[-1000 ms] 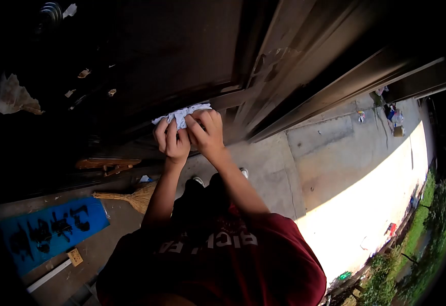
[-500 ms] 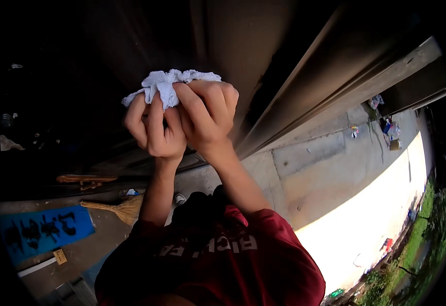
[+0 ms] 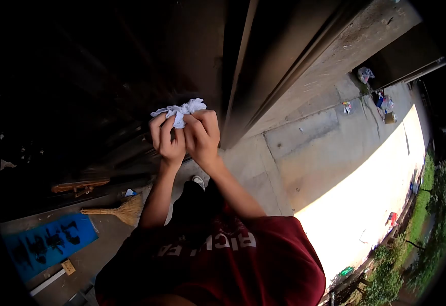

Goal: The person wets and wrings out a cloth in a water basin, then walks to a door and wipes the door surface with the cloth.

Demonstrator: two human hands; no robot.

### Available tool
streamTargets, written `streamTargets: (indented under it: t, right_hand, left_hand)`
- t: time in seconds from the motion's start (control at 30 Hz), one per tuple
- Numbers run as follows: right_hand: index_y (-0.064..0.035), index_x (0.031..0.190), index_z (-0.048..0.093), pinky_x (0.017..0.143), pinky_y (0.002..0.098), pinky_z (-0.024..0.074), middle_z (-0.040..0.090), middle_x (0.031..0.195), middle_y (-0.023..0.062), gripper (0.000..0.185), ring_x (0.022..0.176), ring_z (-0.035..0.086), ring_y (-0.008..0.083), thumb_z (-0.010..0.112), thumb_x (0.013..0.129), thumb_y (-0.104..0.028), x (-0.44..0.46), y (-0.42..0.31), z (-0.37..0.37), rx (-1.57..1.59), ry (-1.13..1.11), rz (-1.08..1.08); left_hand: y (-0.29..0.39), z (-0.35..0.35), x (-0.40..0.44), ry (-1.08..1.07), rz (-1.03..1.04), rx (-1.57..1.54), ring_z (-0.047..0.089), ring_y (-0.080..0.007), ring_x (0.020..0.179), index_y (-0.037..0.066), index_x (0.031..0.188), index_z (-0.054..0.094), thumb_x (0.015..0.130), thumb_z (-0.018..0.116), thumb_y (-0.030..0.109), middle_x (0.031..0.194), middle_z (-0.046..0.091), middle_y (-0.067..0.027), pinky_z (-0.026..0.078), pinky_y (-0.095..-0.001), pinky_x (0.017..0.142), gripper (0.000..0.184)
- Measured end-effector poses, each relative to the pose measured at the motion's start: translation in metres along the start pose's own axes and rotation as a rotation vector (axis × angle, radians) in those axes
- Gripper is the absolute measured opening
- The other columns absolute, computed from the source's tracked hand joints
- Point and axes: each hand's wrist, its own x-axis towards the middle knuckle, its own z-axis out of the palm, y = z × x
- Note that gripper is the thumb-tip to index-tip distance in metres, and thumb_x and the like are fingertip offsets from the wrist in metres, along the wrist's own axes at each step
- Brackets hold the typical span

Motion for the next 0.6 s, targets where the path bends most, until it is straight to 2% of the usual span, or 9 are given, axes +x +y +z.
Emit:
streamTargets:
  t: [0.1, 0.17, 0.37, 0.43, 0.5, 0.53, 0.6]
  right_hand:
    - [-0.0002, 0.092, 0.061, 0.066, 0.0340, 0.0448, 0.054, 0.083, 0.0118, 0.034, 0.077, 0.053, 0.0264, 0.065, 0.061, 0.013, -0.003, -0.009, -0.017, -0.069, 0.087, 0.031]
    - [0.0005, 0.091, 0.059, 0.065, 0.0326, 0.0453, 0.053, 0.083, 0.0118, 0.032, 0.076, 0.053, 0.0251, 0.059, 0.064, 0.017, -0.001, -0.012, -0.032, -0.186, 0.105, 0.011]
    - [-0.0004, 0.090, 0.060, 0.068, 0.0320, 0.0456, 0.056, 0.086, 0.0127, 0.029, 0.080, 0.056, 0.0263, 0.060, 0.066, 0.016, 0.003, 0.005, -0.058, -0.309, 0.209, 0.047]
    - [-0.0044, 0.098, 0.060, 0.072, 0.0370, 0.0445, 0.055, 0.091, 0.0112, 0.037, 0.084, 0.053, 0.0291, 0.064, 0.065, 0.012, 0.022, 0.024, -0.060, -0.352, 0.180, 0.004]
    - [-0.0073, 0.100, 0.060, 0.073, 0.0365, 0.0441, 0.055, 0.094, 0.0093, 0.039, 0.086, 0.052, 0.0286, 0.065, 0.066, 0.010, 0.049, 0.032, -0.060, -0.353, 0.180, -0.026]
    - [-0.0082, 0.100, 0.061, 0.073, 0.0361, 0.0441, 0.055, 0.093, 0.0084, 0.039, 0.086, 0.052, 0.0280, 0.065, 0.066, 0.009, 0.062, 0.034, -0.061, -0.342, 0.192, -0.131]
    - [-0.0097, 0.099, 0.062, 0.072, 0.0343, 0.0445, 0.055, 0.093, 0.0063, 0.040, 0.086, 0.051, 0.0260, 0.067, 0.064, 0.007, 0.096, 0.029, -0.065, -0.319, 0.212, -0.283]
  left_hand:
    - [0.017, 0.011, -0.003, 0.035, 0.015, -0.158, 0.059, -0.0300, 0.085, -0.004, 0.096, 0.061, 0.078, 0.063, -0.009, 0.099, 0.058, -0.0158, 0.050, -0.0365, 0.074, 0.019]
    - [0.023, 0.020, -0.007, 0.012, 0.021, -0.229, 0.059, -0.0307, 0.086, -0.002, 0.097, 0.062, 0.077, 0.064, -0.009, 0.101, 0.058, -0.0164, 0.051, -0.0373, 0.074, 0.022]
    - [0.043, 0.050, 0.007, -0.033, 0.106, -0.352, 0.060, -0.0279, 0.085, 0.003, 0.098, 0.061, 0.077, 0.066, -0.008, 0.098, 0.058, -0.0130, 0.050, -0.0343, 0.071, 0.024]
    - [0.044, 0.063, 0.024, -0.107, 0.030, -0.397, 0.058, -0.0298, 0.088, 0.000, 0.098, 0.061, 0.077, 0.063, -0.007, 0.098, 0.058, -0.0149, 0.049, -0.0364, 0.076, 0.022]
    - [0.050, 0.052, 0.049, -0.341, 0.124, -0.162, 0.058, -0.0299, 0.088, 0.000, 0.097, 0.061, 0.077, 0.062, -0.005, 0.096, 0.059, -0.0145, 0.047, -0.0373, 0.079, 0.020]
    - [0.048, 0.059, 0.054, -0.279, 0.168, -0.106, 0.057, -0.0300, 0.088, 0.000, 0.095, 0.061, 0.078, 0.062, -0.002, 0.094, 0.059, -0.0143, 0.046, -0.0379, 0.080, 0.018]
    - [0.059, 0.057, 0.088, -0.136, 0.202, -0.104, 0.057, -0.0298, 0.096, -0.001, 0.098, 0.060, 0.077, 0.066, 0.003, 0.102, 0.058, -0.0154, 0.047, -0.0383, 0.085, 0.022]
